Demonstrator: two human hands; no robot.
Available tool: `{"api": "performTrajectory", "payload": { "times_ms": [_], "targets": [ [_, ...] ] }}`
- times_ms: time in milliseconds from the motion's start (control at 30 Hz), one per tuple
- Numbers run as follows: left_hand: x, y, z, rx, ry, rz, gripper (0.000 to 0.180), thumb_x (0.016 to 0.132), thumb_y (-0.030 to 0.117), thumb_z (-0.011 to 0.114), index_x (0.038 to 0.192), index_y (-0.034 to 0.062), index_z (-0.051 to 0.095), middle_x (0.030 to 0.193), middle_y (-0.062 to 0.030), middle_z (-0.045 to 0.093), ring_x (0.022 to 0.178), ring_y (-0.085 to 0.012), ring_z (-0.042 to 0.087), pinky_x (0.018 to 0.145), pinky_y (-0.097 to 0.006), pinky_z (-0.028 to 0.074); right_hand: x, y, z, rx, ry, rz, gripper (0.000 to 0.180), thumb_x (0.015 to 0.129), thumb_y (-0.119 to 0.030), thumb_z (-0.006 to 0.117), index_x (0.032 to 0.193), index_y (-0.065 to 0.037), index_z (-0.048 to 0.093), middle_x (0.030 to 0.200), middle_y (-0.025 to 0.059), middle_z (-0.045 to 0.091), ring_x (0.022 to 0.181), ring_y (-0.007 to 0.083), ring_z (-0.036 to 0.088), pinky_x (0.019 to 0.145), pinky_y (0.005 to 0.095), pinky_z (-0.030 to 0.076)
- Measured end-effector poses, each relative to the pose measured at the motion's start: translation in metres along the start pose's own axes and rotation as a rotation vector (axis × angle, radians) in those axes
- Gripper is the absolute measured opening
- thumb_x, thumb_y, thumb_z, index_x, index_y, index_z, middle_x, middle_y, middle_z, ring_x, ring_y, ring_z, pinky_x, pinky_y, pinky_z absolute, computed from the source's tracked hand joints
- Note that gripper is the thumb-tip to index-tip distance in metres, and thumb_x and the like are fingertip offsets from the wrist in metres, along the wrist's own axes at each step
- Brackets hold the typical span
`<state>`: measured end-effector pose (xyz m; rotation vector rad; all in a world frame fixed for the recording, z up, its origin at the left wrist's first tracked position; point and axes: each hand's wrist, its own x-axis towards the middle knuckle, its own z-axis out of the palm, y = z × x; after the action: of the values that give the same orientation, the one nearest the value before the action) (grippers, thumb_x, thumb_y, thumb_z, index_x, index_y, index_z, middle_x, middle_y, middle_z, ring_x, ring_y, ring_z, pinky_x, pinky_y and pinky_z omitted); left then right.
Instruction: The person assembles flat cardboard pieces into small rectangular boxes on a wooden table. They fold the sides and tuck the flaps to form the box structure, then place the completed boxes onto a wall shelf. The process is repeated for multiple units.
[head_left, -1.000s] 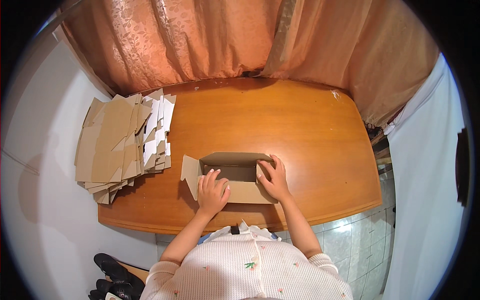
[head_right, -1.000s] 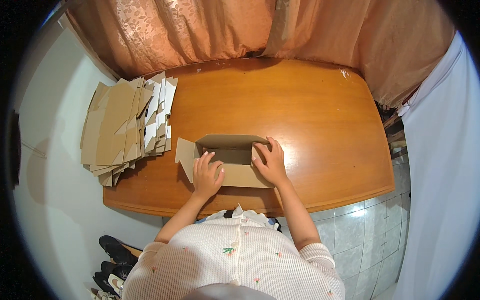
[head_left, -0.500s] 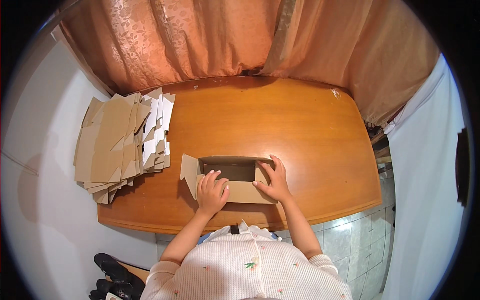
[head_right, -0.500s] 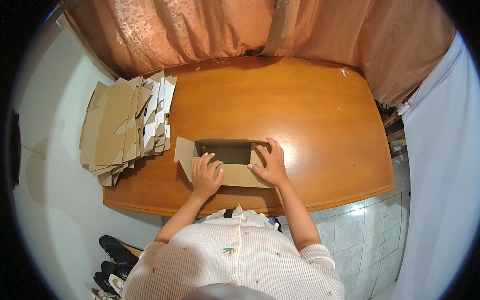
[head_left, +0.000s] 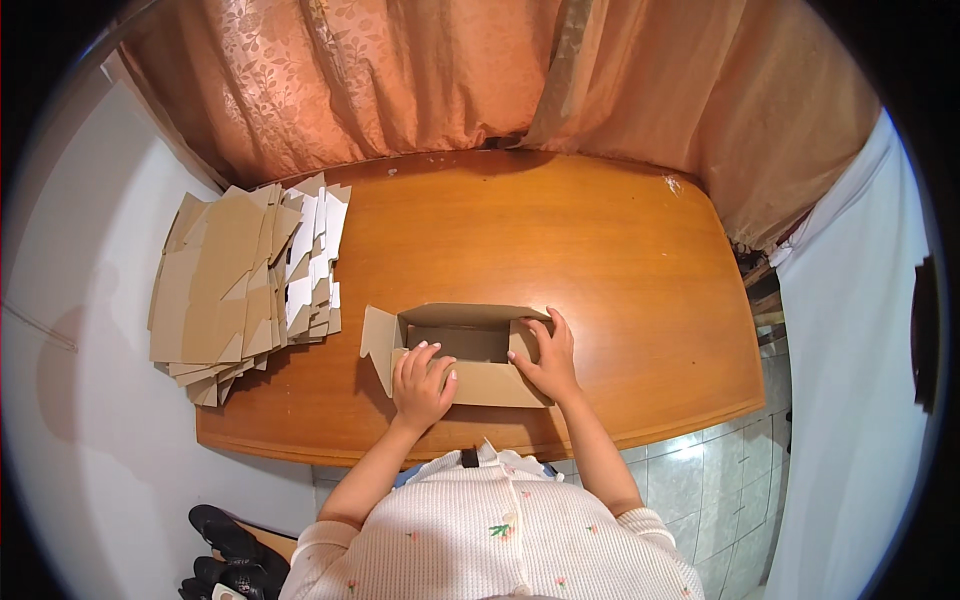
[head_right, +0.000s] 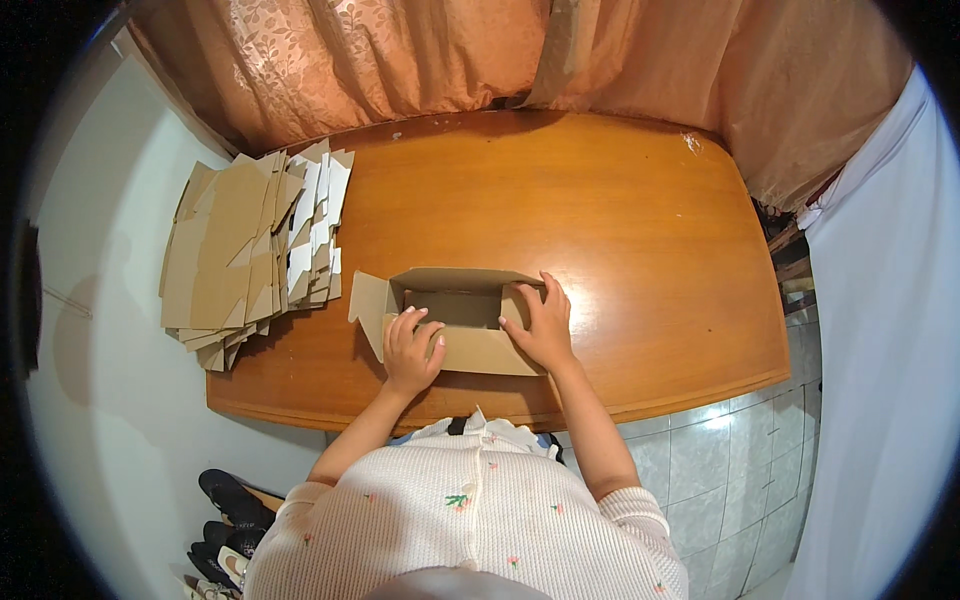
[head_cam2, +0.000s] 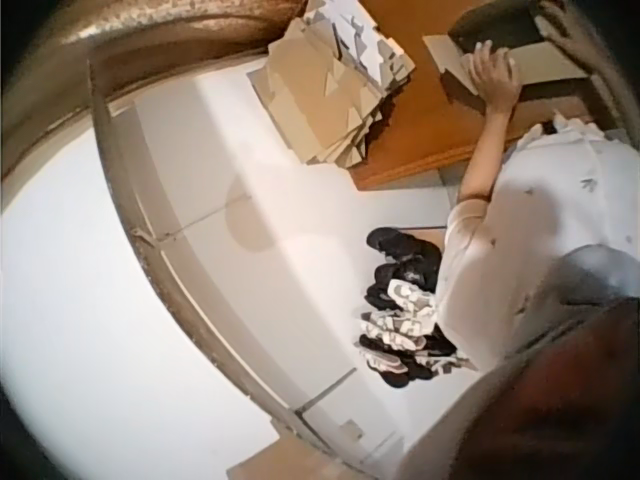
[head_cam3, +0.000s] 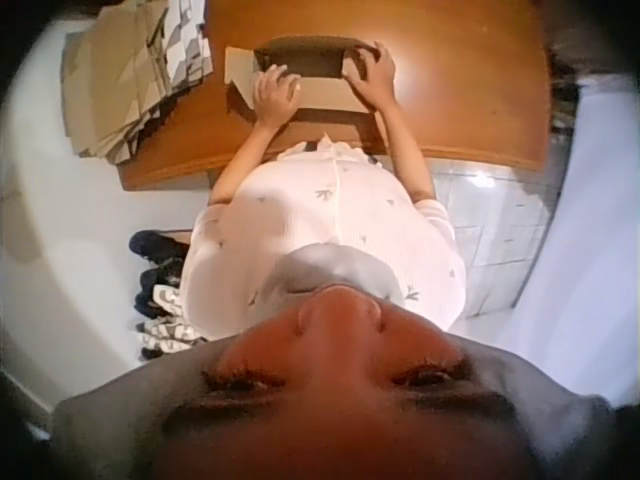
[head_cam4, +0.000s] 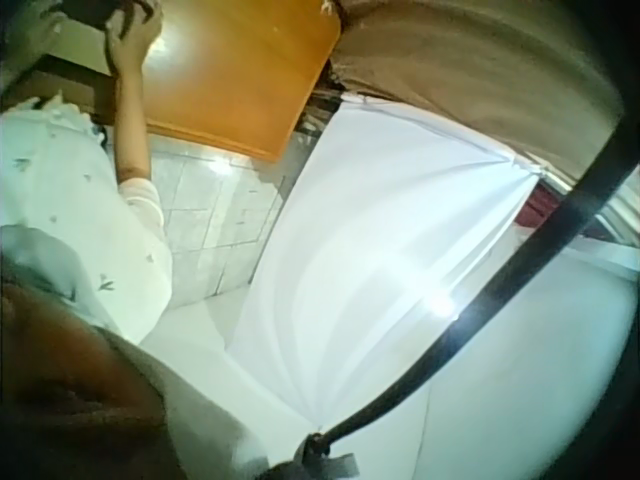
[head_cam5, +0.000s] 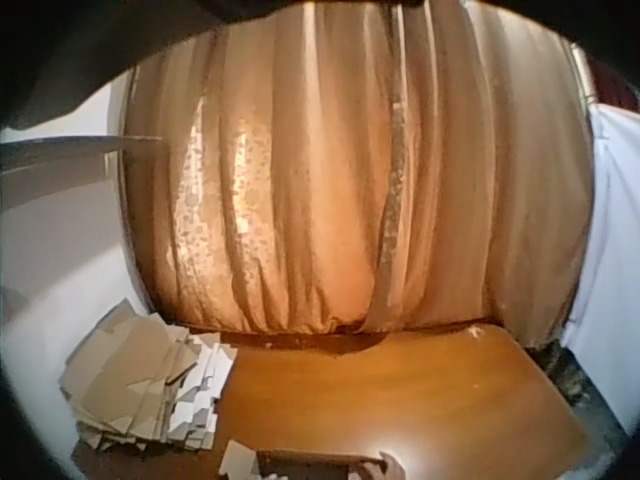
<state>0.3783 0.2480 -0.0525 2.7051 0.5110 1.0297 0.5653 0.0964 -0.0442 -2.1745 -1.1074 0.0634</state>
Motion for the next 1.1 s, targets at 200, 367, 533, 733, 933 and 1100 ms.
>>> {"api": "performTrajectory", "payload": {
  "times_ms": [200,367,533,733,933,1100],
  "targets": [
    [0.000,0.000,0.000,-0.005,-0.015,-0.010,0.019,0.076,0.020,0.063,0.093,0.0108,0.065,0.115,-0.0095,0.053,0.115,-0.0300,0.046,0.097,-0.043,0.035,-0.001,0.005,0.003,0.061,0.032,-0.021,0.058,0.071,-0.034,0.073,0.121,-0.014,0.051,0.137,0.0235,0.030,0.127,0.0410,0.029,0.104,0.0495,0.025],
    [0.000,-0.001,0.001,-0.006,-0.018,-0.014,0.020,0.076,0.019,0.063,0.094,0.0106,0.065,0.116,-0.0095,0.052,0.116,-0.0303,0.046,0.098,-0.044,0.034,-0.003,0.004,0.000,0.188,0.061,-0.056,0.056,0.075,-0.026,0.067,0.124,-0.010,0.045,0.135,0.0228,0.033,0.126,0.0400,0.030,0.104,0.0482,0.025],
    [0.001,-0.002,0.002,0.011,-0.022,-0.022,0.019,0.077,0.022,0.063,0.094,0.0136,0.065,0.119,-0.0073,0.053,0.117,-0.0263,0.046,0.098,-0.042,0.035,-0.003,0.013,0.005,0.244,0.078,-0.057,0.049,0.080,-0.017,0.058,0.124,-0.005,0.041,0.133,0.0225,0.037,0.126,0.0373,0.033,0.106,0.0451,0.023],
    [0.003,0.000,0.000,0.004,-0.060,-0.049,0.020,0.077,0.022,0.063,0.094,0.0126,0.065,0.118,-0.0089,0.053,0.117,-0.0277,0.046,0.099,-0.044,0.033,-0.006,0.010,0.012,0.395,0.233,0.040,0.044,0.085,-0.015,0.053,0.126,-0.003,0.041,0.127,0.0198,0.045,0.119,0.0339,0.041,0.103,0.0432,0.026],
    [0.004,-0.001,0.000,-0.010,-0.095,-0.059,0.021,0.074,0.021,0.065,0.092,0.0104,0.065,0.116,-0.0116,0.051,0.116,-0.0332,0.044,0.100,-0.047,0.031,-0.003,0.011,-0.001,0.292,0.119,-0.038,0.028,0.088,-0.019,0.053,0.113,-0.005,0.056,0.117,0.0138,0.053,0.111,0.0306,0.047,0.098,0.0415,0.030],
    [0.000,-0.003,0.006,0.057,-0.018,-0.089,0.041,0.072,0.024,0.067,0.108,0.0102,0.055,0.122,-0.0144,0.045,0.121,-0.0327,0.039,0.101,-0.052,0.027,-0.008,0.005,0.006,0.295,0.187,-0.019,0.025,0.088,-0.020,0.053,0.109,-0.006,0.059,0.117,0.0146,0.051,0.115,0.0330,0.044,0.100,0.0424,0.030]
  ]
}}
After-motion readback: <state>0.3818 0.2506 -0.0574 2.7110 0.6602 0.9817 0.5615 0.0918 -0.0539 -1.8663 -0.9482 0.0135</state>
